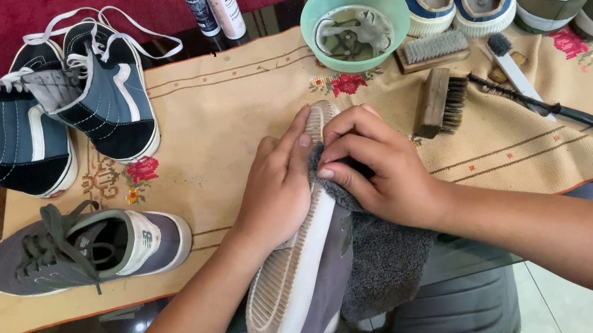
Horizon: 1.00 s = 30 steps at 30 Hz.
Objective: The person scrubs the sole and upper of a grey sneaker using a wooden brush and a black-handled brush, then wipes the shoe with a grey cloth. The person repeats the scrubbing on the upper part of the shoe.
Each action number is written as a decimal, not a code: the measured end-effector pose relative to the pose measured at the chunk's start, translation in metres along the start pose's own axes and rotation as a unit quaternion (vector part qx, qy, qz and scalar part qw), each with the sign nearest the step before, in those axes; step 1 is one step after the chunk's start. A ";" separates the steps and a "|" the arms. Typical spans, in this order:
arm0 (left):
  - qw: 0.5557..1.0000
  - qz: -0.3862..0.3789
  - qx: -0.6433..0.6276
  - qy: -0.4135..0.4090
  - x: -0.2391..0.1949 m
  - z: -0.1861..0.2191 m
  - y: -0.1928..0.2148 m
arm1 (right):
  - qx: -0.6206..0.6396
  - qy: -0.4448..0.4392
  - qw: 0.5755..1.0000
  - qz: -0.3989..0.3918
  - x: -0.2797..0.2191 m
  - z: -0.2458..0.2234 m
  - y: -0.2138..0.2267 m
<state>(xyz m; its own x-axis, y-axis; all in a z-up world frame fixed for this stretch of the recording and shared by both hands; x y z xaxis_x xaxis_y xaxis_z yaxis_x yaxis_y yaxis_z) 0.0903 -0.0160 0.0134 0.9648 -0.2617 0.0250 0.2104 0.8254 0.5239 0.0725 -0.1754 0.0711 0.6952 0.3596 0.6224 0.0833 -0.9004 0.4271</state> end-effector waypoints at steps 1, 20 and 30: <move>1.000 0.001 -0.001 0.000 0.001 -0.001 0.000 | 0.000 0.000 1.000 -0.001 0.000 0.003 -0.001; 0.976 0.006 -0.172 -0.133 -0.010 0.057 0.031 | -0.020 -0.229 0.973 0.026 0.013 0.106 0.038; 0.955 -0.004 -0.194 -0.223 -0.010 0.053 0.025 | -0.180 -0.206 0.949 -0.154 0.004 0.099 0.023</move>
<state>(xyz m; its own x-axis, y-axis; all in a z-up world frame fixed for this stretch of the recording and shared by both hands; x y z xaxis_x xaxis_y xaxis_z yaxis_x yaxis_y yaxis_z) 0.0778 -0.0192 0.0710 0.8175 -0.3846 0.4287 0.3439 0.9231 0.1723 0.1481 -0.2195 0.0182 0.9039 0.3994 0.1530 0.1311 -0.5992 0.7898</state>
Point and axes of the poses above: each hand's wrist, its own x-axis towards the middle knuckle, its own y-axis out of the back of the hand, z = x × y, the point moved 10 cm from there along x, towards the middle knuckle, and after that the axes turned 8 degrees about -y, right-handed, at the moved point
